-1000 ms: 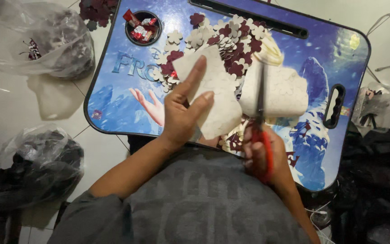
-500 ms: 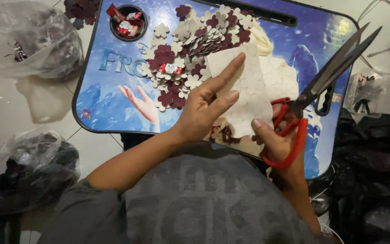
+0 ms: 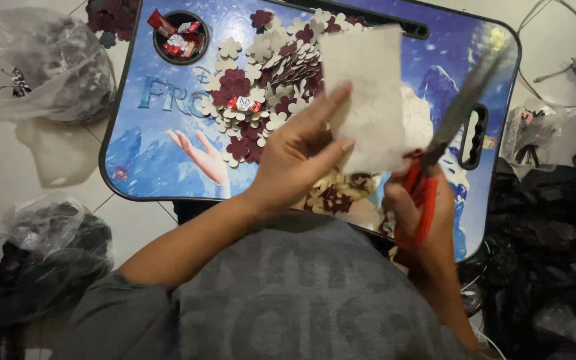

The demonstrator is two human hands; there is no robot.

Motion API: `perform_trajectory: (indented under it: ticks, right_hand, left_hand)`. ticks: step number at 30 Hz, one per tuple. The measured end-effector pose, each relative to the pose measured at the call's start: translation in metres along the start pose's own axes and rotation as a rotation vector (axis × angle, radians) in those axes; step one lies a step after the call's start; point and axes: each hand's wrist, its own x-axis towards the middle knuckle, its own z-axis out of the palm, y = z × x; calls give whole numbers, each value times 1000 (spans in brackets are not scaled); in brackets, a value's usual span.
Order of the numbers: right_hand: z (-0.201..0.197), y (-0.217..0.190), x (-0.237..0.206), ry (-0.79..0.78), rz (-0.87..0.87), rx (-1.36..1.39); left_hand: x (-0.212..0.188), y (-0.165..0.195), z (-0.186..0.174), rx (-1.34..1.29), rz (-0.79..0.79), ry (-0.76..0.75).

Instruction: The person sits on the floor with a Frozen-themed tray on their lap and uses red-handled scissors to cut flower shapes out of printed paper sheets. They trim the edges of each cut flower piece and set finished flowers onto a growing pile of white and maroon paper flowers on the tray.

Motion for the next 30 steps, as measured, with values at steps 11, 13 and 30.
perform_trajectory:
  ticks: [11,13,30]
  right_hand:
    - [-23,-2,-17,-453,220,-53]
    - [-28,-5,-18,-470,228,-105]
    - [-2,-14,-13,-417,189,-5]
  left_hand:
    - [19,21,-21,-62,212,105]
    - [19,24,-20,-114,89,155]
    - [3,16,-20,-167,129,2]
